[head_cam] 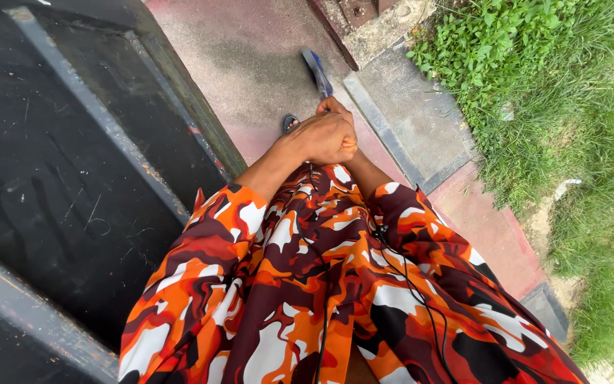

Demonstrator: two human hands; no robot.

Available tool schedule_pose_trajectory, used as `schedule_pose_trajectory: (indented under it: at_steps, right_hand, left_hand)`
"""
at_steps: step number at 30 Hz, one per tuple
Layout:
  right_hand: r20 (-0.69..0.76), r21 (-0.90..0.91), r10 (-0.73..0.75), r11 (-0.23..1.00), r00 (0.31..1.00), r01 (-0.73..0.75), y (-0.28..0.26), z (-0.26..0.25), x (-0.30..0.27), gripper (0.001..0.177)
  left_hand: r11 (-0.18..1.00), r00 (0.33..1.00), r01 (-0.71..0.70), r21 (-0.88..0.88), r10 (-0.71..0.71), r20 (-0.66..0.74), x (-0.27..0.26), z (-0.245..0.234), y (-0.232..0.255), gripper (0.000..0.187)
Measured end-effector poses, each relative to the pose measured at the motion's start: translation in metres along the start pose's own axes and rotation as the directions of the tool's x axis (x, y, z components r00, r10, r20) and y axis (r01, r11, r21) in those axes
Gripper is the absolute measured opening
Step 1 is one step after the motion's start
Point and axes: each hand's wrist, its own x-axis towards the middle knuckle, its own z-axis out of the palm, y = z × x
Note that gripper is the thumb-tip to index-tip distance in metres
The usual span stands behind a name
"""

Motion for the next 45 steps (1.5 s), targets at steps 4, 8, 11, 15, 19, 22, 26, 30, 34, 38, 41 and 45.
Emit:
schedule_pose_trajectory:
  at_steps: [4, 8, 11, 15, 19, 22, 26, 30, 34, 38, 41, 45]
  right_hand:
    - [0.042, -0.106, 0.187, 0.978, 0.982, -0.181, -0.083, 0.001, 0.028, 0.019]
    - [0.062, -0.297, -0.062, 0.952, 0.996, 0.078, -0.097, 0.002, 0.027, 0.023]
    - [0.102, -0.303, -0.125, 0.941, 0.987, 0.15, -0.116, 0.009, 0.026, 0.023]
    - [0.187, -0.229, 0.146, 0.968, 0.971, -0.102, -0.128, 0.01, 0.018, 0.022]
    - [0.268, -0.204, 0.165, 0.973, 0.949, -0.111, -0.095, -0.007, -0.002, 0.022]
    - [0.266, -0.246, 0.152, 0.965, 0.952, -0.086, -0.065, -0.022, -0.02, 0.02]
    - [0.204, -0.391, 0.217, 0.912, 0.955, -0.124, -0.064, -0.041, -0.04, 0.02]
    - [0.278, -0.443, 0.168, 0.896, 0.946, -0.029, -0.066, -0.05, -0.053, 0.022]
    - [0.39, -0.409, 0.151, 0.912, 0.909, 0.024, -0.072, -0.052, -0.065, 0.02]
    - [0.505, -0.309, 0.093, 0.948, 0.858, 0.079, -0.046, -0.061, -0.076, 0.021]
    - [0.498, -0.267, 0.035, 0.957, 0.866, 0.116, -0.012, -0.074, -0.076, 0.02]
    - [0.414, -0.408, 0.129, 0.911, 0.901, 0.057, -0.012, -0.096, -0.071, 0.018]
  left_hand:
    - [0.992, 0.996, 0.084, 0.096, -0.079, -0.048, -0.018, -0.008, 0.03, 0.031]
    - [0.993, 0.967, -0.076, 0.091, 0.095, -0.236, -0.034, -0.013, 0.059, 0.041]
    - [0.991, 0.935, -0.126, 0.041, 0.133, -0.329, -0.047, -0.02, 0.077, 0.041]
    - [0.986, 0.88, -0.162, -0.027, 0.132, -0.456, -0.055, -0.014, 0.083, 0.04]
    - [0.99, 0.877, -0.132, -0.042, 0.097, -0.471, -0.048, 0.026, 0.056, 0.042]
    - [0.995, 0.901, -0.074, -0.07, 0.037, -0.433, -0.037, 0.053, 0.039, 0.044]
    - [0.996, 0.921, -0.089, -0.029, 0.071, -0.382, -0.033, 0.067, 0.064, 0.046]
    - [0.995, 0.914, -0.081, 0.061, 0.098, -0.393, -0.036, 0.075, 0.102, 0.045]
    - [0.996, 0.901, -0.04, 0.076, 0.069, -0.428, -0.038, 0.1, 0.112, 0.043]
    - [1.0, 0.877, 0.025, 0.019, -0.013, -0.48, -0.032, 0.137, 0.091, 0.042]
    - [0.999, 0.87, 0.05, 0.003, -0.042, -0.491, -0.014, 0.152, 0.077, 0.043]
    - [0.996, 0.85, 0.004, 0.086, 0.042, -0.525, 0.01, 0.167, 0.067, 0.042]
